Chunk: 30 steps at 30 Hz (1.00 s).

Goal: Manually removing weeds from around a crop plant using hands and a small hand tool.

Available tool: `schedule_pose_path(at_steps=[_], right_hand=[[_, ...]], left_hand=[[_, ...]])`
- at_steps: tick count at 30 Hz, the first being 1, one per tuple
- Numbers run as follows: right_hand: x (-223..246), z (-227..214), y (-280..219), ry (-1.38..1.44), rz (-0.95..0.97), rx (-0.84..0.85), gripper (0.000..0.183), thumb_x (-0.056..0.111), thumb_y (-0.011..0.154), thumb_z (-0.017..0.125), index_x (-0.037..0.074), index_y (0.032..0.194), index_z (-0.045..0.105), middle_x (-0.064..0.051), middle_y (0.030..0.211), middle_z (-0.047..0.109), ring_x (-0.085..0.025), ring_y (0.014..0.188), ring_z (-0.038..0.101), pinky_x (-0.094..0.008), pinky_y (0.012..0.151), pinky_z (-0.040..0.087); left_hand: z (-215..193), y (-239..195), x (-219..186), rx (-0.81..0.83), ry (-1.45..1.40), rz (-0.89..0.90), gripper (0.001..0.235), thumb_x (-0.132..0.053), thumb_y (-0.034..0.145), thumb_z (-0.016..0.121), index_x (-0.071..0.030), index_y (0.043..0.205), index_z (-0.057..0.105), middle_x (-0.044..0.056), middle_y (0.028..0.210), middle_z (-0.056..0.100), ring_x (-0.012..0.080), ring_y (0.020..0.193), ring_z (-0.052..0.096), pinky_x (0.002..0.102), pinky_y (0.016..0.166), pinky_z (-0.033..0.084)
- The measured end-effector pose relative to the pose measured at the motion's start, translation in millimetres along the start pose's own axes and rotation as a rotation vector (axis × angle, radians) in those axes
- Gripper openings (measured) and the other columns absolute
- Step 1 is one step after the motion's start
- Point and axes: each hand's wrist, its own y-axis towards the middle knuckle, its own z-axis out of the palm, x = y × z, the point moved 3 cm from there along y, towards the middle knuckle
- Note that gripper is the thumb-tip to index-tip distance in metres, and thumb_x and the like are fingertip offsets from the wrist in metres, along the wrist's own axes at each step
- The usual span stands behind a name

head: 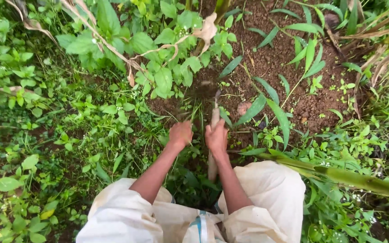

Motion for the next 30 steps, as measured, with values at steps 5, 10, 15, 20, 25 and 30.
schedule_pose_path(at_steps=[5,10,15,20,25,30], right_hand=[[3,-3,10,0.174,-0.026,-0.158,0.024,0.011,0.099,0.06,0.001,0.121,0.054,-0.024,0.086,0.07,-0.027,0.065,0.067,-0.038,0.059,0.056],[28,-20,7,0.347,-0.134,-0.351,0.017,0.01,0.101,0.061,0.003,0.115,0.055,-0.015,0.077,0.065,-0.02,0.058,0.057,-0.033,0.054,0.048],[-10,18,17,0.318,-0.024,-0.121,0.021,0.007,0.101,0.057,-0.004,0.119,0.053,-0.018,0.079,0.064,-0.024,0.062,0.059,-0.035,0.056,0.052],[-34,26,20,0.211,0.062,-0.145,0.039,0.024,0.097,0.066,-0.004,0.121,0.054,-0.029,0.092,0.068,-0.038,0.081,0.07,-0.051,0.069,0.054],[1,-1,15,0.308,-0.036,-0.251,0.031,0.011,0.1,0.063,-0.006,0.124,0.054,-0.018,0.082,0.065,-0.022,0.064,0.06,-0.035,0.056,0.051],[13,-3,14,0.355,-0.096,-0.326,0.027,0.007,0.102,0.06,-0.005,0.125,0.052,-0.018,0.08,0.065,-0.02,0.06,0.059,-0.029,0.051,0.05]], left_hand=[[-3,-6,4,0.106,0.125,-0.028,0.028,-0.019,0.095,0.06,0.005,0.103,0.071,0.029,0.096,0.074,0.0492,0.097,0.072,0.062,0.081,0.058],[-8,-20,26,0.096,0.109,-0.079,0.027,-0.021,0.094,0.061,0.001,0.098,0.075,0.026,0.092,0.074,0.0475,0.094,0.073,0.06,0.076,0.059],[-37,-59,29,0.099,0.175,-0.097,0.032,-0.025,0.098,0.055,0.001,0.097,0.075,0.024,0.088,0.075,0.0458,0.088,0.075,0.058,0.074,0.061],[73,-73,141,0.523,0.452,0.046,0.022,-0.015,0.094,0.058,-0.005,0.091,0.077,0.017,0.084,0.074,0.0385,0.089,0.075,0.055,0.08,0.062],[37,-92,70,0.74,0.655,0.016,0.017,-0.028,0.091,0.071,-0.014,0.099,0.076,0.006,0.097,0.074,0.0257,0.097,0.073,0.049,0.088,0.061],[-32,-79,15,0.533,0.596,-0.051,0.022,-0.034,0.092,0.074,-0.013,0.098,0.078,0.007,0.086,0.074,0.0257,0.087,0.075,0.05,0.079,0.063]])
